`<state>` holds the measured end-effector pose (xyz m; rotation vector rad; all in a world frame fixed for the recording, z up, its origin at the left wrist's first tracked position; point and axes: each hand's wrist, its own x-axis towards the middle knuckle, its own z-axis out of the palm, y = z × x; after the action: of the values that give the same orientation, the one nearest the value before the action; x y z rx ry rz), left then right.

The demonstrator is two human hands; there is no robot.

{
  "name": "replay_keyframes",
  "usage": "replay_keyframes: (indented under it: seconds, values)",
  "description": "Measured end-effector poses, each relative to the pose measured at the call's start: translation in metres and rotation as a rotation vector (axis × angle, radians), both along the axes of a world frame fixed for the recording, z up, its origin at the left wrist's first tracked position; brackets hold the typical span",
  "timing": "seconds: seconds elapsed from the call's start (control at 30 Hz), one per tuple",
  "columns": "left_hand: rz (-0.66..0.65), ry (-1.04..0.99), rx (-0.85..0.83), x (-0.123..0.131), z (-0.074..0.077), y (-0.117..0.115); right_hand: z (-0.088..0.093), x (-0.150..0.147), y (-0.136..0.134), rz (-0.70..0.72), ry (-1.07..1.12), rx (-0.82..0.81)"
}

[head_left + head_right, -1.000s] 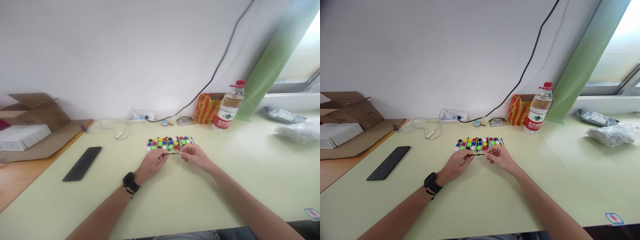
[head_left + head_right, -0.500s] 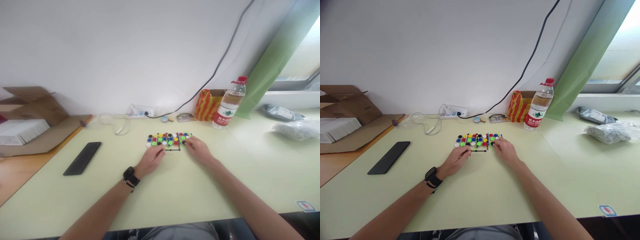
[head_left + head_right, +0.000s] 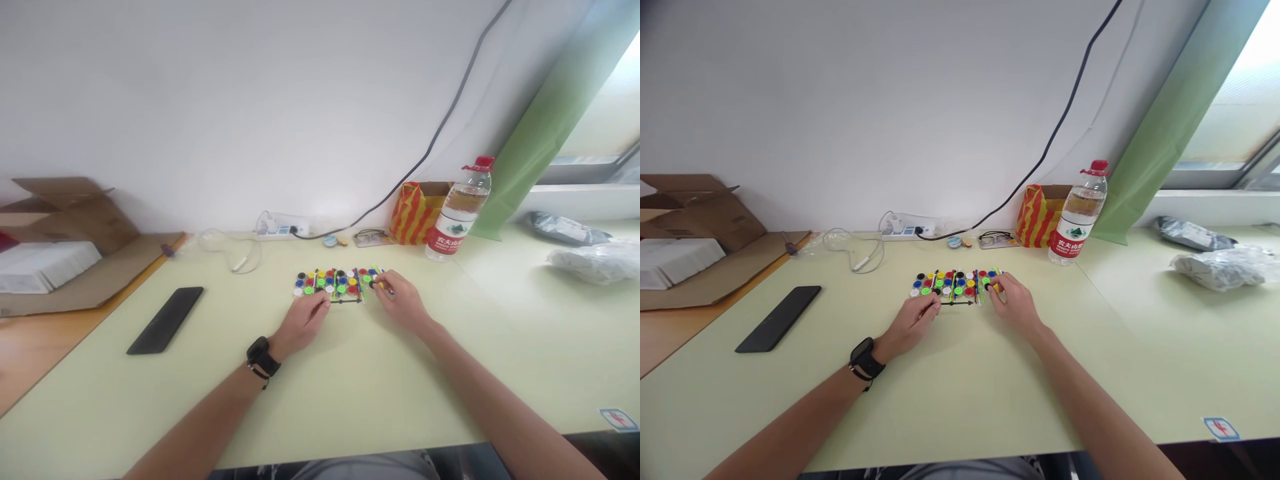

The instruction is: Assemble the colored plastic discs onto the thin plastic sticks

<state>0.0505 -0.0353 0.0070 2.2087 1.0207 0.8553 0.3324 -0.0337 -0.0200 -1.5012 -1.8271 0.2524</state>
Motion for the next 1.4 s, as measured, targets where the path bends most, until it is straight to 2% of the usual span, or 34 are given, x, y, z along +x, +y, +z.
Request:
replay_keyframes:
  seconds: [0.07,0.17,0.27,0.37,0.47,0.6,0.7,0.9,1.03,1.13,1.4]
  values:
    - [0.021,-0.015,0.010,0.000,-0.001,0.000,0.006,-0.004,-0.005,0.068,0.084,-0.012]
    - [0.050,-0.055,0.014,0.001,-0.003,-0.001,0.012,-0.020,-0.016,0.244,0.158,-0.066]
    - [0.054,-0.079,0.011,0.003,-0.004,-0.001,0.013,-0.041,-0.027,0.382,0.105,-0.114]
    - [0.037,-0.074,0.008,0.004,-0.004,-0.001,0.009,-0.053,-0.031,0.435,0.034,-0.170]
    - [0.029,-0.066,0.003,0.005,-0.004,-0.001,0.005,-0.050,-0.028,0.415,0.070,-0.208]
    - [0.006,-0.049,0.001,0.006,-0.004,-0.001,0.008,-0.040,-0.021,0.342,0.354,-0.238]
    - [-0.025,-0.020,-0.010,0.007,-0.005,-0.001,0.015,-0.037,-0.019,0.401,0.527,-0.312]
    - [-0.115,0.054,-0.047,0.007,-0.011,-0.001,0.024,-0.032,-0.020,0.462,0.679,-0.518]
    - [-0.126,0.045,-0.007,0.008,-0.016,0.002,0.023,-0.028,-0.019,0.496,0.715,-0.579]
    - [-0.147,0.007,-0.038,0.010,-0.017,0.004,0.020,-0.029,-0.019,0.488,0.714,-0.609]
    - [-0.142,0.000,-0.092,0.012,-0.012,0.003,0.019,-0.036,-0.019,0.415,0.607,-0.662]
